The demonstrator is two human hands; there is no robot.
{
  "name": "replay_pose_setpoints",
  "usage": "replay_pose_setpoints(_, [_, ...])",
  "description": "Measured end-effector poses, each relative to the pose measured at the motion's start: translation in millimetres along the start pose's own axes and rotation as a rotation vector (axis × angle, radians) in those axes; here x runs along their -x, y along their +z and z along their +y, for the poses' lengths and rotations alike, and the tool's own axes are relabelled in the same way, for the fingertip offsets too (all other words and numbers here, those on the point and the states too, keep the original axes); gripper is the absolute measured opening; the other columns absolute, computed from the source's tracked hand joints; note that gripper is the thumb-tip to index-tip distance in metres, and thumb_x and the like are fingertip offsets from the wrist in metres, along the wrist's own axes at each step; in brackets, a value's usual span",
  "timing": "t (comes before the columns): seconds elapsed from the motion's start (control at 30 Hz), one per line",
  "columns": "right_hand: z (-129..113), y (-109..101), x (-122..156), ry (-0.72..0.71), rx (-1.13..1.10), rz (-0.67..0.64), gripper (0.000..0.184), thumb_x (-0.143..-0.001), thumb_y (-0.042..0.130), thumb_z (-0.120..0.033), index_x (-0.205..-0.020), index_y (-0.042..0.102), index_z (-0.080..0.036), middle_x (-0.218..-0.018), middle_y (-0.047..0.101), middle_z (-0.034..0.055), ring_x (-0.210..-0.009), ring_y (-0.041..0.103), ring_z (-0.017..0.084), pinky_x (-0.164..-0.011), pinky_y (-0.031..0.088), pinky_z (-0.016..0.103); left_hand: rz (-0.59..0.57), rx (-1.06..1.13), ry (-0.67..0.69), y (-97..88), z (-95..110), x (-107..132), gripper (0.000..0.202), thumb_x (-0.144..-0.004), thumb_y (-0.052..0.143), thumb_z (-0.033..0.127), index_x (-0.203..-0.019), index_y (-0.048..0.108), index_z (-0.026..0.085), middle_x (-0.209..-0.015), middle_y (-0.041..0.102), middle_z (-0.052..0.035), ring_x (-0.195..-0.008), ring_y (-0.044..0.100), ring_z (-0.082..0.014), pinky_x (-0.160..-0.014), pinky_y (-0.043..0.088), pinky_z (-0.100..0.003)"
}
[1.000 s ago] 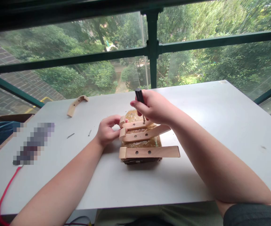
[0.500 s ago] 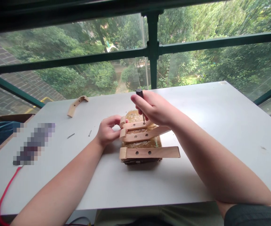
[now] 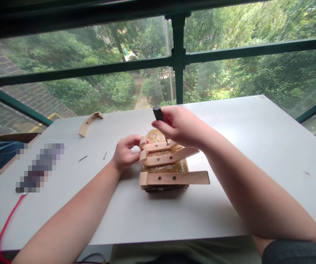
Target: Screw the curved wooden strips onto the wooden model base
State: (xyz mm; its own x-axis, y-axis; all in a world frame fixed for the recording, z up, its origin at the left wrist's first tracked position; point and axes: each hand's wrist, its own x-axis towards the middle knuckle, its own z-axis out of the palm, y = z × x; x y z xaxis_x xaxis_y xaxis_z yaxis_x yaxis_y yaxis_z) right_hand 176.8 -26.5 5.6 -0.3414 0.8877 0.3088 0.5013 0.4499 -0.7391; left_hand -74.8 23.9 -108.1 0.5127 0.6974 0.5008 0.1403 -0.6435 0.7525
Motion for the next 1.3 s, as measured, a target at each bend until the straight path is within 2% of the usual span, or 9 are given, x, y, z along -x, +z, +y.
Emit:
replay_pose_setpoints(0.23, [7, 6, -2, 0.085, -0.061, -0.022, 0.016, -0.095, 0.058, -0.036, -0.091, 0.056, -0.021, -0.075, 0.069, 0.0022, -0.061, 0.065, 0.016, -0.057, 0.047, 0.031, -0.008, 0.01, -0.005, -0.2, 0, 0, 0.029, -0.074, 0.081, 0.026, -0.099, 0.071, 0.014, -0.087, 0.072, -0.0062, -0.074, 0.066, -0.0142, -0.071, 0.057, -0.026])
replay_pose_setpoints(0.5, [8, -2, 2, 0.01, 0.177, -0.08, 0.015, -0.083, 0.064, -0.02, -0.095, 0.056, -0.022, -0.087, 0.069, 0.004, -0.074, 0.067, 0.02, -0.065, 0.05, 0.033, -0.016, 0.018, -0.012, -0.9, -4, 1, 0.031, -0.074, 0.081, 0.026, -0.1, 0.071, 0.014, -0.092, 0.074, -0.0083, -0.078, 0.069, -0.0165, -0.074, 0.058, -0.028])
replay_pose_setpoints(0.63, [7, -6, 3, 0.045, 0.113, -0.141, 0.019, -0.078, 0.061, -0.011, -0.093, 0.056, -0.022, -0.089, 0.072, 0.0033, -0.075, 0.07, 0.019, -0.066, 0.055, 0.032, -0.012, 0.02, -0.007, -1.1, -3, 1, 0.03, -0.074, 0.081, 0.025, -0.1, 0.071, 0.014, -0.092, 0.074, -0.0079, -0.078, 0.069, -0.0164, -0.074, 0.058, -0.027])
replay_pose_setpoints(0.87, [14, -6, 0, 0.077, -0.076, -0.162, 0.017, -0.08, 0.06, -0.011, -0.094, 0.061, -0.02, -0.087, 0.075, 0.0033, -0.076, 0.073, 0.019, -0.071, 0.061, 0.034, 0.001, 0.011, -0.004, -0.1, -3, 1, 0.03, -0.073, 0.082, 0.025, -0.1, 0.072, 0.015, -0.091, 0.074, -0.007, -0.076, 0.068, -0.0155, -0.073, 0.058, -0.027])
replay_pose_setpoints(1.1, [18, -11, -1, 0.035, -0.103, -0.169, 0.012, -0.079, 0.066, -0.015, -0.089, 0.064, -0.02, -0.089, 0.078, 0.0034, -0.085, 0.075, 0.02, -0.076, 0.061, 0.033, -0.011, 0.007, -0.011, -0.4, -3, 1, 0.03, -0.074, 0.081, 0.027, -0.1, 0.071, 0.015, -0.091, 0.074, -0.0076, -0.076, 0.069, -0.0159, -0.072, 0.058, -0.027])
replay_pose_setpoints(1.3, [18, -11, -1, 0.052, -0.077, -0.171, 0.01, -0.077, 0.068, -0.017, -0.085, 0.062, -0.02, -0.087, 0.077, 0.0035, -0.082, 0.075, 0.021, -0.073, 0.059, 0.033, -0.005, -0.013, -0.007, -0.8, -2, 1, 0.032, -0.073, 0.082, 0.029, -0.1, 0.072, 0.015, -0.091, 0.075, -0.0073, -0.075, 0.069, -0.0155, -0.072, 0.058, -0.027])
